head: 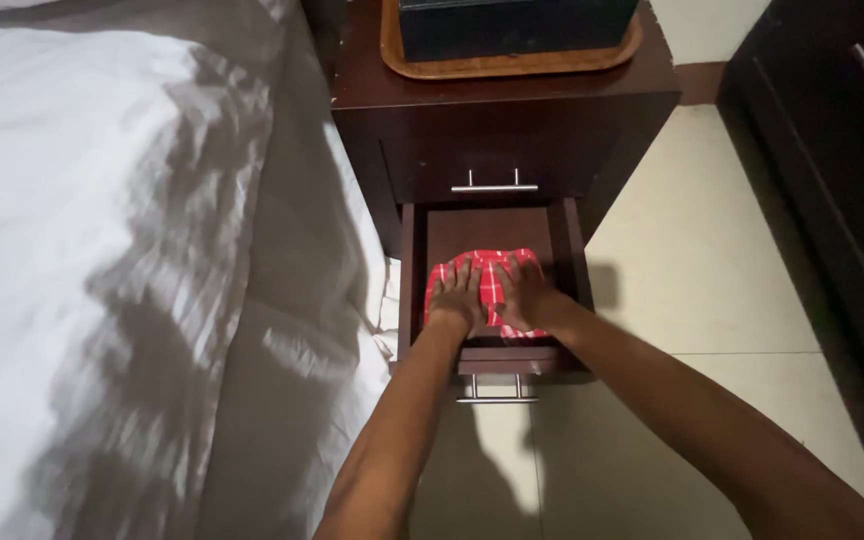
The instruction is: The person wipes the inside of an open drawer with a red and white checkered cloth, then closes the drawer.
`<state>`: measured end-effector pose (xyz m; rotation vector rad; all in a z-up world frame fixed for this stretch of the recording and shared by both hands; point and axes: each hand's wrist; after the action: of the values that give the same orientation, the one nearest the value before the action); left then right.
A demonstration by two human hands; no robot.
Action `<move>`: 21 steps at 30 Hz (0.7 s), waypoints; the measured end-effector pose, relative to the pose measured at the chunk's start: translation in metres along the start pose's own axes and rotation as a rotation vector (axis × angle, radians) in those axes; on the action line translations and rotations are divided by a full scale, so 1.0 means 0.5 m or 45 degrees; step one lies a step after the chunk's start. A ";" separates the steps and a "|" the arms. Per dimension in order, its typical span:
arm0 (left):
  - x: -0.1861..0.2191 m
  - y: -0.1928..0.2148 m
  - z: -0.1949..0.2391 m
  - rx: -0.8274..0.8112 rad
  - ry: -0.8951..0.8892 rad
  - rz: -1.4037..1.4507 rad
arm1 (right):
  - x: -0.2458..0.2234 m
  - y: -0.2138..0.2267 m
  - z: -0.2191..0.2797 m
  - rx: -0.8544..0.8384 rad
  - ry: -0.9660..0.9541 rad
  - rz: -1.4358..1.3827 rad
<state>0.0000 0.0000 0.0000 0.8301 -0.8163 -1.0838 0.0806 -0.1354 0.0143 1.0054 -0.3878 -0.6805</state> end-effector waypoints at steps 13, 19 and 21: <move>-0.022 0.042 -0.056 0.018 -0.006 -0.024 | 0.029 0.025 -0.064 0.030 -0.022 -0.198; -0.035 0.051 -0.103 0.085 -0.032 0.012 | 0.046 0.019 -0.118 0.035 -0.060 -0.254; -0.033 0.065 -0.103 0.071 -0.031 -0.020 | 0.052 0.016 -0.135 0.052 -0.077 -0.243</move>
<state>0.0540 0.0323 0.0028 0.8730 -0.8650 -1.0907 0.1421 -0.1073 -0.0124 1.0709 -0.3625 -0.8796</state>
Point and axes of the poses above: each hand's wrist, its own z-axis away from the middle knuckle, its own y-axis out of the back of the hand, x = y × z, and after that the axes turned 1 degree about -x, right-handed
